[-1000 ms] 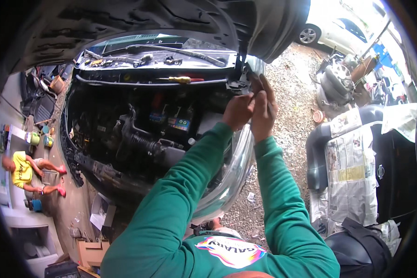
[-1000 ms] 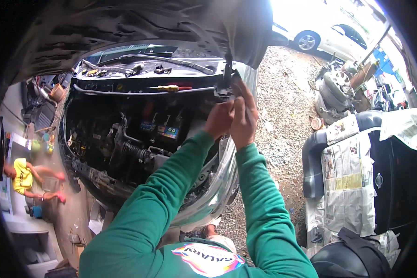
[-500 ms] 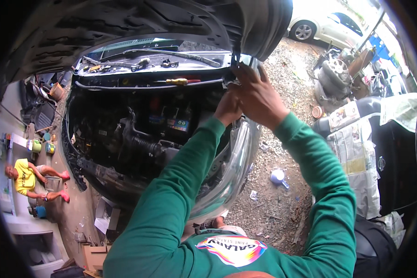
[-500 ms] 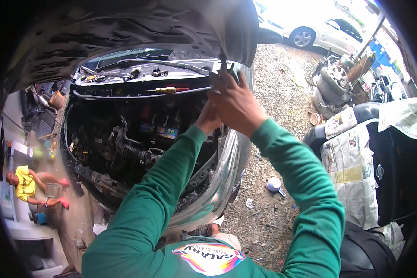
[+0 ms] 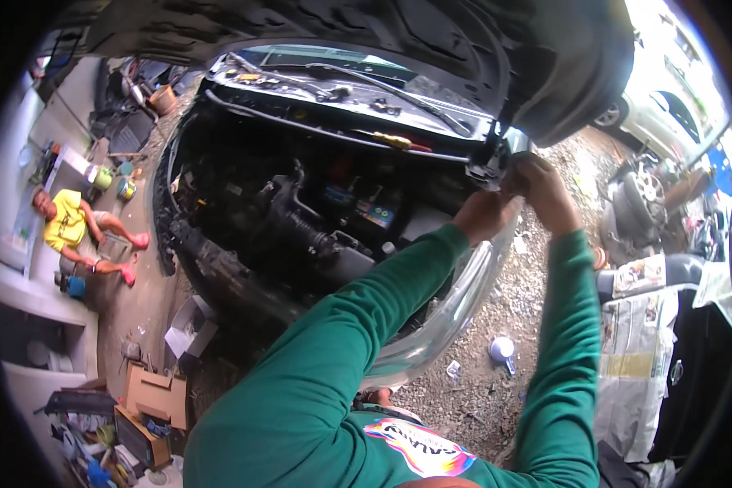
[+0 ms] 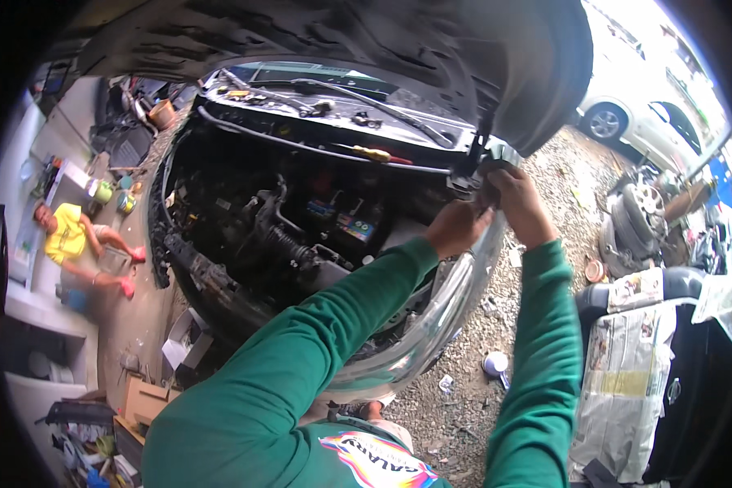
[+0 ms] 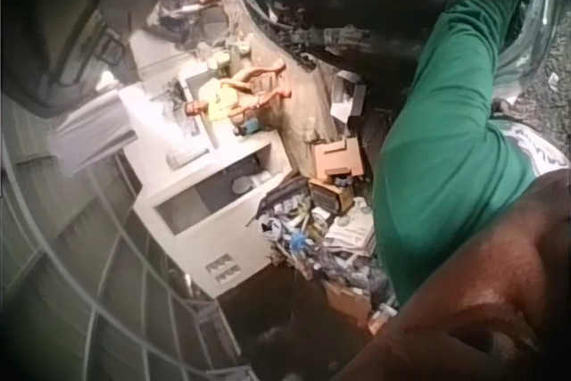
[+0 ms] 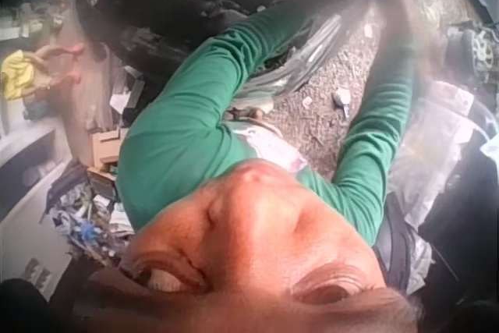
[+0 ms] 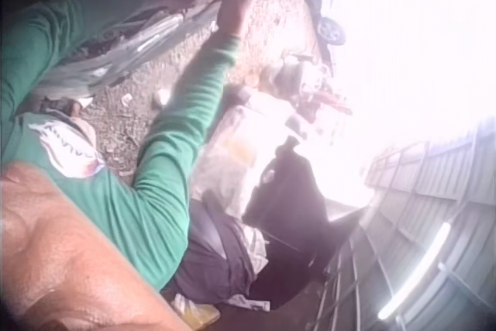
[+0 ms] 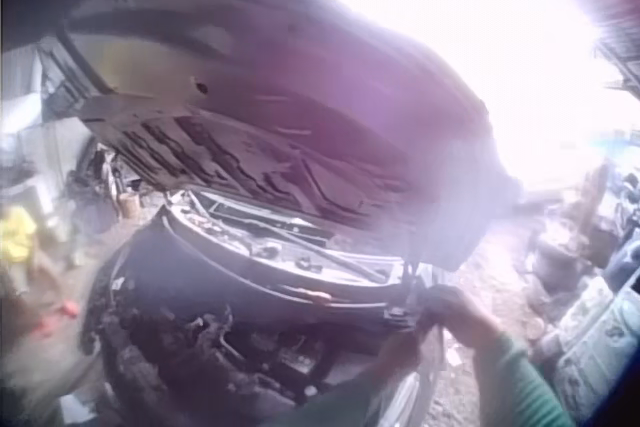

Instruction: The person removes a headlight from a car by unscrewing it with a screwdriver and then pulling the assembly away from the vehicle frame by hand.

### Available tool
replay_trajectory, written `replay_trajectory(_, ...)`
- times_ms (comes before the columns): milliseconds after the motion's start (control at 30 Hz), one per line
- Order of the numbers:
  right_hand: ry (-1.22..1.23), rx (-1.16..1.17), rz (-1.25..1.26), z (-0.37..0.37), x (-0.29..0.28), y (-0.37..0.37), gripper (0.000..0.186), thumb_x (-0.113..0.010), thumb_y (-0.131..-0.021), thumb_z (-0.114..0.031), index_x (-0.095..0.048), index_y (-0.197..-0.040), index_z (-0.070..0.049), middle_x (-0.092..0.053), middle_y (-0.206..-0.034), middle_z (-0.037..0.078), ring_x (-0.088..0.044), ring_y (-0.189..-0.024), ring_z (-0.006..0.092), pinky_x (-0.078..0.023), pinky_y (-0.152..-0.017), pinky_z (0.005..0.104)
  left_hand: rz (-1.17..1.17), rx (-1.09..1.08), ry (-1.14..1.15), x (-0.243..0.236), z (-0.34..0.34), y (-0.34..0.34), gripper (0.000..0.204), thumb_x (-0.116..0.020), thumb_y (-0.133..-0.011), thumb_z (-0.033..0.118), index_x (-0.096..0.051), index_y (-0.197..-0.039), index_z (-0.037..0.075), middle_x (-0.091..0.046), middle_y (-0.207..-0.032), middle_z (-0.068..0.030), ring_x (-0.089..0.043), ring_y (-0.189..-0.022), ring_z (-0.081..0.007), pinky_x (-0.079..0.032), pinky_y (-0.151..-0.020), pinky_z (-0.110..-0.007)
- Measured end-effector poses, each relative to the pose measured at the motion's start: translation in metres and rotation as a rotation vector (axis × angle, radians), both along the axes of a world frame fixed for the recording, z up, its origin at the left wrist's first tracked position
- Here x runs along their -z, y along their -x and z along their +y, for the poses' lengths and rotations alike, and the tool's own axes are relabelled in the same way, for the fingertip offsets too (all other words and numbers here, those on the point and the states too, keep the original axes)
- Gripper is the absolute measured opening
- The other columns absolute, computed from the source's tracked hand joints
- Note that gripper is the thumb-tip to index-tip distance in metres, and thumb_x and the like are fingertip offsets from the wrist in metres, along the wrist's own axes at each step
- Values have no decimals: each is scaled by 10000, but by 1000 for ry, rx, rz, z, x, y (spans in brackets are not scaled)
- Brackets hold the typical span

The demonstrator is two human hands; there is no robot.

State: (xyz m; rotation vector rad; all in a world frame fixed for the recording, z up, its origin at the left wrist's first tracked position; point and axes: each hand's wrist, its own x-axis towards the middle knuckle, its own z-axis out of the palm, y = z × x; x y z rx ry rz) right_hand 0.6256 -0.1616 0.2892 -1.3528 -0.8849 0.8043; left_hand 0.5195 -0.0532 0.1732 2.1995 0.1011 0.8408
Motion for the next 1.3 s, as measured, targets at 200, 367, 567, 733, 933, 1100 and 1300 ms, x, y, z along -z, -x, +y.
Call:
replay_trajectory(200,467,22,-1957,12,-44,75,160,-671,-833,-146,-795,-910,-81,-728,-1254,114,-618,-1303,323,-408,-1174,659,3,-16,148,12,5,-5,262,-544,-1016,194,-681,-1178,40,-744,-1040,-249,-698,-1020,-468,-561,-903,-559)
replay_trajectory(367,-14,241,-1528,-19,0,83,383,-734,-865,-132,-764,-1245,-100,-530,-1597,204,-429,-1535,419,-317,-1275,577,-127,-23,-49,8,14,8,265,-554,-1019,229,-709,-1146,54,-736,-1056,-248,-696,-1033,-448,-554,-913,-542)
replay_trajectory(567,-276,764,-1100,5,66,102,377,-717,-933,-140,-725,-1296,-38,-507,-1601,281,-546,-1441,469,-464,-1174,480,80,-23,238,-5,-8,8,312,-569,-1044,329,-744,-1044,71,-755,-1013,-227,-709,-973,-451,-555,-906,-538)
replay_trajectory(733,-277,603,-692,25,63,107,361,-573,-1057,-148,-666,-1374,-4,-693,-1371,224,-673,-1282,335,-524,-1069,422,65,-92,-143,10,19,18,299,-578,-1047,318,-747,-1032,72,-758,-987,-239,-722,-981,-450,-556,-908,-551)
replay_trajectory(933,-36,42,9,9,30,-4,394,-516,-1119,-263,-633,-1320,55,-752,-1098,196,-746,-999,275,-593,-889,420,186,96,112,-5,5,21,413,-589,-1032,276,-642,-1378,57,-729,-1190,-272,-701,-1080,-473,-552,-959,-540)
replay_trajectory(1100,728,-389,-1543,50,-33,-5,182,-608,-1019,-171,-753,-1061,-69,-741,-909,118,-738,-824,306,-590,-790,426,106,250,52,4,10,4,354,-602,-1035,282,-702,-1289,56,-751,-1171,-231,-714,-1093,-423,-563,-960,-515)
replay_trajectory(1300,155,446,-1956,27,-19,81,408,-749,-854,-276,-768,-1219,-94,-629,-1458,156,-444,-1496,361,-275,-1223,701,-44,-75,-89,19,39,-2,295,-621,-975,315,-725,-1097,68,-768,-945,-208,-738,-931,-457,-595,-840,-530)
